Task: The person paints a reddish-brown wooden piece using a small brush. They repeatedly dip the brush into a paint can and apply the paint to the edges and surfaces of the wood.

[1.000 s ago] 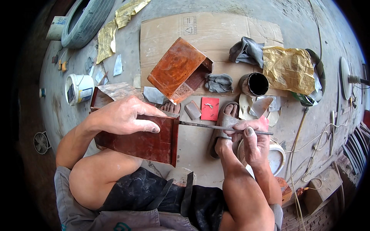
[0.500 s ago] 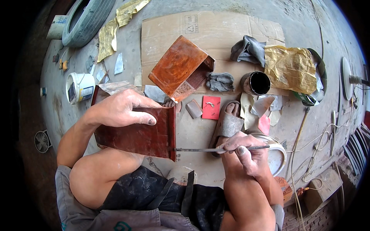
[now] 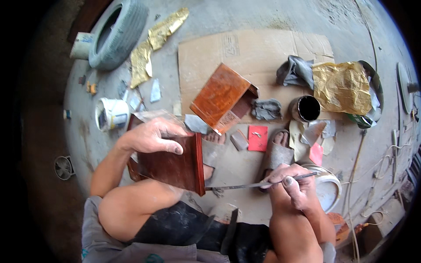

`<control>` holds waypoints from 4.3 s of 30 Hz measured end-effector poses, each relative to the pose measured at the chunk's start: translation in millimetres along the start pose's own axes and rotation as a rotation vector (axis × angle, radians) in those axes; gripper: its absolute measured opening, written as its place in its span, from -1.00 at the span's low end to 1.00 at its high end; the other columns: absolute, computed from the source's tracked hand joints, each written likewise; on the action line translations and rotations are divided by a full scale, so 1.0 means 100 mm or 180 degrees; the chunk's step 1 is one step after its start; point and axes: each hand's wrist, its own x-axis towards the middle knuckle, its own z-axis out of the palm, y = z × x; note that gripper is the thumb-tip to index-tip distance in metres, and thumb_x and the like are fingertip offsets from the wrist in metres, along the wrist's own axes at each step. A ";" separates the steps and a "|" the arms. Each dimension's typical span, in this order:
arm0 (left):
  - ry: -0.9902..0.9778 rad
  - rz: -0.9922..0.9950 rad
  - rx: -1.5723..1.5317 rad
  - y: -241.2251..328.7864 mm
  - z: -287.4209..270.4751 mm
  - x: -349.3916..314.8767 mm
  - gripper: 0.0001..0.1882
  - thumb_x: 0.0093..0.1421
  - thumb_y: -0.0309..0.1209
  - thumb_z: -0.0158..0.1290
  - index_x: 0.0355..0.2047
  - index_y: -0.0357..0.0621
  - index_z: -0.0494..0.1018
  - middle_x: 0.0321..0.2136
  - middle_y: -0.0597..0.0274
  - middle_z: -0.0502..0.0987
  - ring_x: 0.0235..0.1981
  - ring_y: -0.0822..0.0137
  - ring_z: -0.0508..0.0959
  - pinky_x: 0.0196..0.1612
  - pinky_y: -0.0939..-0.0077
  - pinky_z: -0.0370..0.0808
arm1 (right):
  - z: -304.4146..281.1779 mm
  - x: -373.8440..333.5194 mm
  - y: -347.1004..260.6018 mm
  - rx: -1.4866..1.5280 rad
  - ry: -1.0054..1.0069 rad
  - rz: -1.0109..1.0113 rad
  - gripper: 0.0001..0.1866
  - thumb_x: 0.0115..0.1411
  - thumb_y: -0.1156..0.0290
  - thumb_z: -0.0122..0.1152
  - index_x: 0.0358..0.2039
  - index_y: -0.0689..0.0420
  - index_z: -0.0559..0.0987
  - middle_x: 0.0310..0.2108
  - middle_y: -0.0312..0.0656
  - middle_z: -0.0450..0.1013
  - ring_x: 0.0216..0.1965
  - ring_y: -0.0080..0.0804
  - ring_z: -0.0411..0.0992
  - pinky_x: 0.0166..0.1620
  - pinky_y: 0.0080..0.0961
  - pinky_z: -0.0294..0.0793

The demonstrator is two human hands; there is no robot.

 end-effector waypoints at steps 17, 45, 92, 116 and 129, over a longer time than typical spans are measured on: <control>-0.0407 0.0257 -0.1193 -0.38 -0.30 -0.20 -0.88 0.12 -0.52 0.28 -0.34 -0.32 0.61 -0.39 0.17 0.60 -0.31 0.32 0.54 -0.23 0.42 0.48 | 0.26 0.31 -0.07 0.0513 -0.0142 -0.0167 -0.74 0.46 0.30 -0.08 -0.20 0.23 0.49 -0.33 0.03 0.58 -0.32 -0.35 0.55 -0.27 -0.46 0.51; -0.0301 0.0635 -0.1833 -0.51 0.07 -0.17 -0.90 0.21 -0.49 0.20 -0.29 -0.27 0.60 -0.33 0.20 0.62 -0.25 0.36 0.58 -0.12 0.42 0.53 | -0.35 0.15 -0.08 -0.0047 0.1554 -0.0610 -0.79 0.42 0.26 0.02 -0.22 0.16 0.40 -0.36 -0.20 0.42 -0.42 -0.50 0.43 -0.34 -0.58 0.41; -0.0346 0.0442 -0.2125 -0.95 0.24 -0.04 -0.88 0.18 -0.62 0.18 -0.26 -0.26 0.62 -0.34 0.33 0.65 -0.30 0.53 0.59 -0.14 0.59 0.53 | 0.43 0.50 0.06 0.0415 -0.0237 0.0454 -0.66 0.47 0.22 -0.06 -0.10 0.26 0.52 -0.22 0.06 0.61 -0.31 -0.39 0.52 -0.18 -0.44 0.53; -0.0366 0.0459 -0.2166 -0.94 0.22 -0.05 -0.90 0.18 -0.60 0.20 -0.28 -0.24 0.63 -0.34 0.32 0.65 -0.31 0.52 0.59 -0.14 0.58 0.54 | 0.43 0.50 0.02 0.0065 -0.0361 0.0467 -0.68 0.46 0.24 -0.02 -0.17 0.26 0.55 -0.29 0.02 0.62 -0.28 -0.38 0.53 -0.18 -0.44 0.52; -0.0356 0.0419 -0.2102 -0.89 0.20 -0.07 -0.93 0.18 -0.58 0.22 -0.31 -0.26 0.62 -0.37 0.33 0.64 -0.33 0.54 0.57 -0.17 0.59 0.51 | 0.38 0.49 0.06 0.0062 -0.0544 0.0357 -0.69 0.45 0.24 -0.03 -0.21 0.23 0.55 -0.32 0.02 0.62 -0.35 -0.44 0.49 -0.23 -0.49 0.47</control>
